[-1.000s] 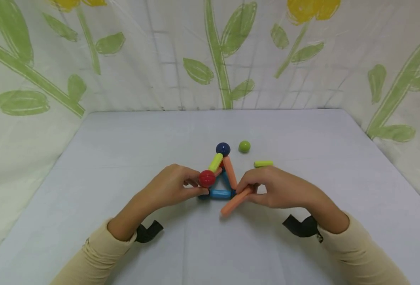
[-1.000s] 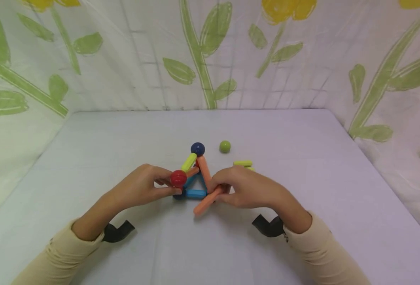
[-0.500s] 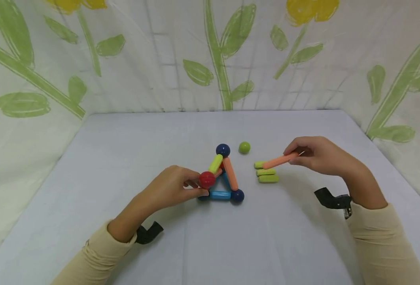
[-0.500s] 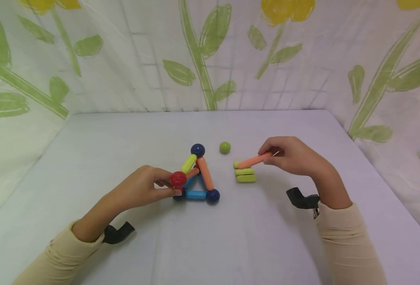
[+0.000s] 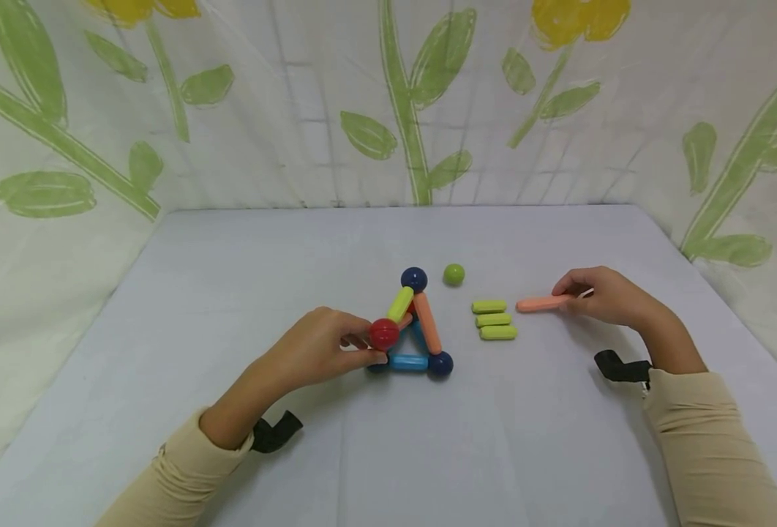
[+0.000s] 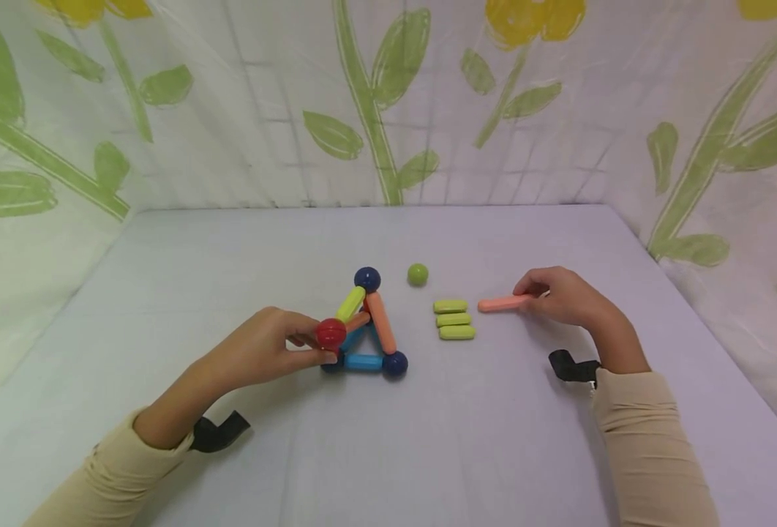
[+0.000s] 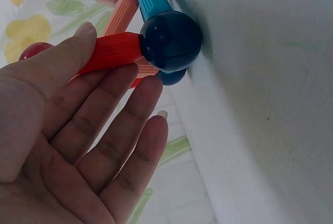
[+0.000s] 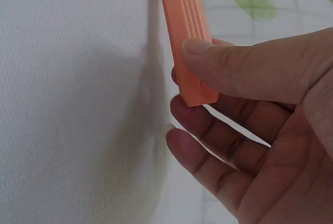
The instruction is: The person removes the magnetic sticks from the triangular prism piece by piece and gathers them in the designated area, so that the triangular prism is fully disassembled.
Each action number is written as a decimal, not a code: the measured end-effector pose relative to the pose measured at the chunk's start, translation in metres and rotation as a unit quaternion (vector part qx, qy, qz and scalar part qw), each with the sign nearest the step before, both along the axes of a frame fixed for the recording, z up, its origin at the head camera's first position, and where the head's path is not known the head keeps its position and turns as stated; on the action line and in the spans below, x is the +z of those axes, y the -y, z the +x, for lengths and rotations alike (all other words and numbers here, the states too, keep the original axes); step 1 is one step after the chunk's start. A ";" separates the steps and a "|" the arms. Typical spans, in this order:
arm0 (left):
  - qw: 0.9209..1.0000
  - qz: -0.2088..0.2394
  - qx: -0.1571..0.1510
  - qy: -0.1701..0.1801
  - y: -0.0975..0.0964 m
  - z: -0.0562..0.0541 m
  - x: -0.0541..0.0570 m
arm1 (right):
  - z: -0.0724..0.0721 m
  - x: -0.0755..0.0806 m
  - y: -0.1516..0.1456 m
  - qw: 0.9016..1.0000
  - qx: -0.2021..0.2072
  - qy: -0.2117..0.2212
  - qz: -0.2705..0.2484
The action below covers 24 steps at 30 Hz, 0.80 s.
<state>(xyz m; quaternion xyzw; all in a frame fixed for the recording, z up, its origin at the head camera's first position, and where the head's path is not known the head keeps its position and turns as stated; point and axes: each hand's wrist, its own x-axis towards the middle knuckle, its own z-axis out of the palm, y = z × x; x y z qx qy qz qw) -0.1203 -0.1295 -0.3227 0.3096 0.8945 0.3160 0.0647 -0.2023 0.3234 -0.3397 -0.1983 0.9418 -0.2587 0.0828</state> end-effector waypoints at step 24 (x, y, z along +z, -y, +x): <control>1.000 0.005 -0.001 -0.001 0.000 0.001 0.000 | 0.012 0.017 0.040 0.999 -0.002 -0.043 -0.011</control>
